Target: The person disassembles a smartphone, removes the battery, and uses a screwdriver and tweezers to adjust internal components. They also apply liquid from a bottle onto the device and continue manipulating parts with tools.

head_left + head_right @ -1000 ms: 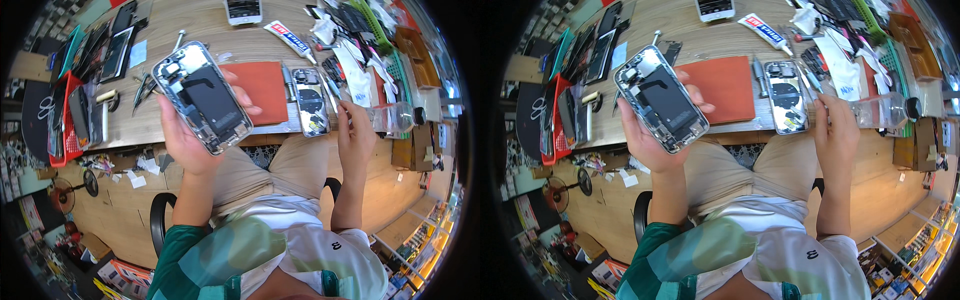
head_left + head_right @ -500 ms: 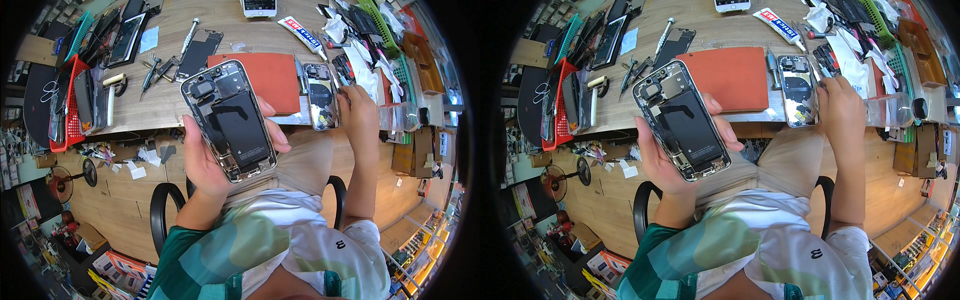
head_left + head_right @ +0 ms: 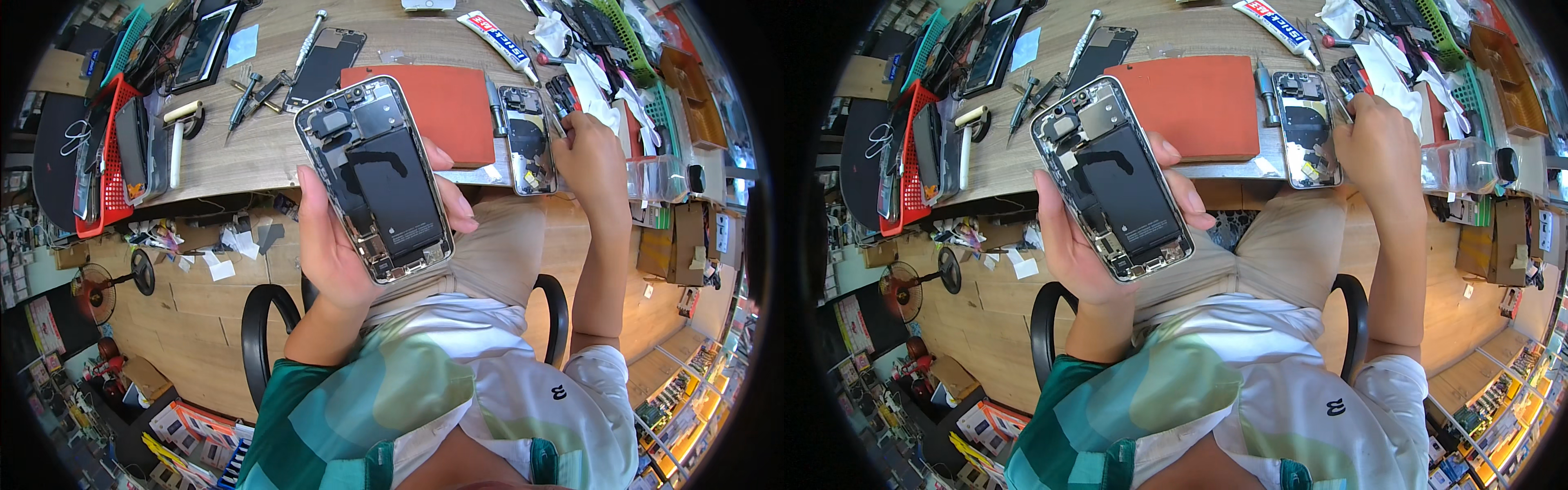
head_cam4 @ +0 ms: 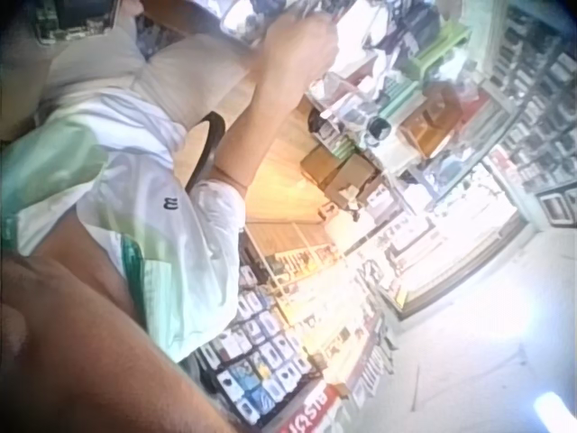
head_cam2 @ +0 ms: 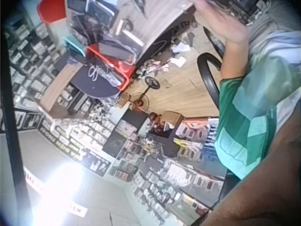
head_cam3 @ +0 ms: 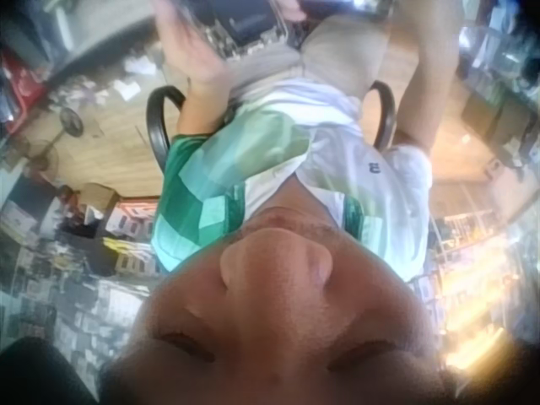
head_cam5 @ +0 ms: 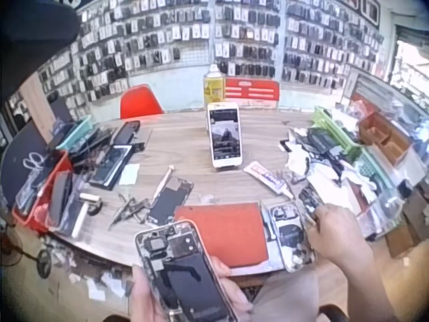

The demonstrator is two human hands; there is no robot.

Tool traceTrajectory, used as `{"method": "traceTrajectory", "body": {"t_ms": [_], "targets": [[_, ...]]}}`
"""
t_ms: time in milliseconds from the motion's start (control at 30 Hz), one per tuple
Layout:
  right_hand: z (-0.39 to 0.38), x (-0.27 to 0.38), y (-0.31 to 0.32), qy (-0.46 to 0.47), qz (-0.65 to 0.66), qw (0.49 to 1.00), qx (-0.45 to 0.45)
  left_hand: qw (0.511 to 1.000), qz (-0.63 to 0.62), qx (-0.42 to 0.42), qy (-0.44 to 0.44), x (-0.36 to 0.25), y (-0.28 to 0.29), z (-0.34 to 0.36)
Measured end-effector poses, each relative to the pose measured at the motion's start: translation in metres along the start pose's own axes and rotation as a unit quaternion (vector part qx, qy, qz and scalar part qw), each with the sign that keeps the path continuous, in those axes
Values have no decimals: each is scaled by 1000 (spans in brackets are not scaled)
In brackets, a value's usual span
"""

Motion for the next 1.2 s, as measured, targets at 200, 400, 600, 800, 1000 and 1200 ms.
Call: {"method": "traceTrajectory", "body": {"t_ms": [200, 400, 600, 800, 1000, 1200], "targets": [[-8, 5, 16, 0, -12, 1000, -20, 1000, -12, -8, -10, 0, 1, 2], [-12, -3, 32, -17, 64, 993, -100, 1000, -20, 4, -5, 2, 2, 2], [-28, -6, 59, -97, 372, 911, -150, 999, -35, 18, 2, 5, 1, 5], [-42, 23, 79, 1, 624, 754, -204, 1000, -4, 12, -2, 8, -1, 4], [-58, 63, 70, 14, 639, 753, -158, 999, 43, -3, 15, 14, -6, -2], [-62, 99, 59, 66, 650, 746, -128, 994, 92, -8, 52, 21, -6, -9]]}}
Point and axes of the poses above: each hand's wrist, its own z-axis towards the middle knuckle, its own y-axis out of the back of the hand, x = y × z, the point moved 5 cm from there along z, towards the middle knuckle, and after that the axes turned 2 degrees about y, right-handed, at the moved point
